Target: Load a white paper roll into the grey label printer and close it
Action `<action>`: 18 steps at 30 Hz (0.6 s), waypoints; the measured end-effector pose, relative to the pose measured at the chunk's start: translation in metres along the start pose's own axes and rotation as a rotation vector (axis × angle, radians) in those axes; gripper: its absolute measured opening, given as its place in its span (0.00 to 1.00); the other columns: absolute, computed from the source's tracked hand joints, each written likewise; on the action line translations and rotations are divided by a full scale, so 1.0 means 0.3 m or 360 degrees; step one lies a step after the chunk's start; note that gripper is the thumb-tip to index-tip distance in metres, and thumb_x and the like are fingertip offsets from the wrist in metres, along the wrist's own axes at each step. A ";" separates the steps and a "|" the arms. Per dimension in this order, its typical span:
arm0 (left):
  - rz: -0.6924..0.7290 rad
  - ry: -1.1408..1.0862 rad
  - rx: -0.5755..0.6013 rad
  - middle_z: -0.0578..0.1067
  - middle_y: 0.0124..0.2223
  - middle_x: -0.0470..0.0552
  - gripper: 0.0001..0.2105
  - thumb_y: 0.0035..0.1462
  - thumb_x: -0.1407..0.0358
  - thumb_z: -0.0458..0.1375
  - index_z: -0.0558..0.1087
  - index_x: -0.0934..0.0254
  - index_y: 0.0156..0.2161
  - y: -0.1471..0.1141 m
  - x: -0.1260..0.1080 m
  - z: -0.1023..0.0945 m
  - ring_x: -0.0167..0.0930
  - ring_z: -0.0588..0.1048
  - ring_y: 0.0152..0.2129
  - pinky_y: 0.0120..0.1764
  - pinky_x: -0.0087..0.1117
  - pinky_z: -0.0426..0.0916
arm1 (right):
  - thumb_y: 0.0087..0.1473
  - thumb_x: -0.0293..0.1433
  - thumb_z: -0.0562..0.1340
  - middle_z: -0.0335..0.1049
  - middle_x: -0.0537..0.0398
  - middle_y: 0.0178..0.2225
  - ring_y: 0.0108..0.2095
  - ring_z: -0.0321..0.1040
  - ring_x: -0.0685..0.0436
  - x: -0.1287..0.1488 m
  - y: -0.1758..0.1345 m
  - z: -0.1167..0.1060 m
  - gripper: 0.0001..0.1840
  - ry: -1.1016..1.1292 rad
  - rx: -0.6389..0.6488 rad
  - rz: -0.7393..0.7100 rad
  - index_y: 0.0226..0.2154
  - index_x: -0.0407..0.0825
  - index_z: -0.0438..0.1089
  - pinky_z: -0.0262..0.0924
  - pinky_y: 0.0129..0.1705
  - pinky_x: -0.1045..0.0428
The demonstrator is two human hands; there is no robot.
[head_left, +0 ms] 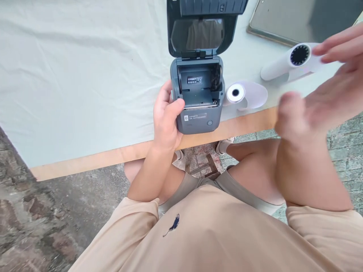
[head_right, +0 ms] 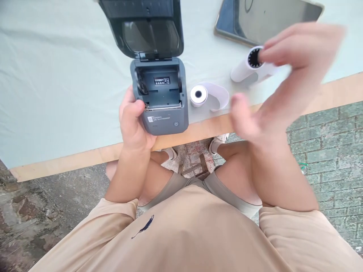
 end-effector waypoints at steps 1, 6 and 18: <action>-0.0007 -0.0014 0.0006 0.72 0.41 0.49 0.15 0.51 0.59 0.60 0.69 0.60 0.44 -0.002 0.000 0.001 0.31 0.74 0.38 0.40 0.33 0.69 | 0.54 0.40 0.58 0.59 0.49 0.52 0.57 0.57 0.41 0.026 -0.008 0.013 0.23 -0.0028 0.0021 -0.0017 0.51 0.53 0.57 0.59 0.50 0.45; 0.0001 -0.0015 -0.0008 0.73 0.42 0.48 0.14 0.51 0.60 0.60 0.69 0.59 0.44 -0.011 -0.004 -0.006 0.30 0.73 0.39 0.42 0.32 0.69 | 0.53 0.43 0.58 0.64 0.52 0.48 0.53 0.61 0.40 0.157 -0.038 0.117 0.18 -0.0236 0.0087 -0.0238 0.44 0.52 0.62 0.59 0.48 0.43; 0.0069 -0.0070 0.0010 0.73 0.42 0.47 0.13 0.51 0.60 0.60 0.70 0.55 0.43 -0.005 -0.001 -0.004 0.35 0.73 0.41 0.46 0.39 0.69 | 0.43 0.24 0.60 0.67 0.56 0.39 0.39 0.69 0.47 0.197 -0.030 0.197 0.20 0.0000 0.0066 -0.0352 0.40 0.53 0.58 0.63 0.37 0.50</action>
Point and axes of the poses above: each hand's wrist, its own y-axis towards the middle knuckle, its own z-axis out of the palm, x = y × z, the point moved 8 cm from there along y, towards the middle knuckle
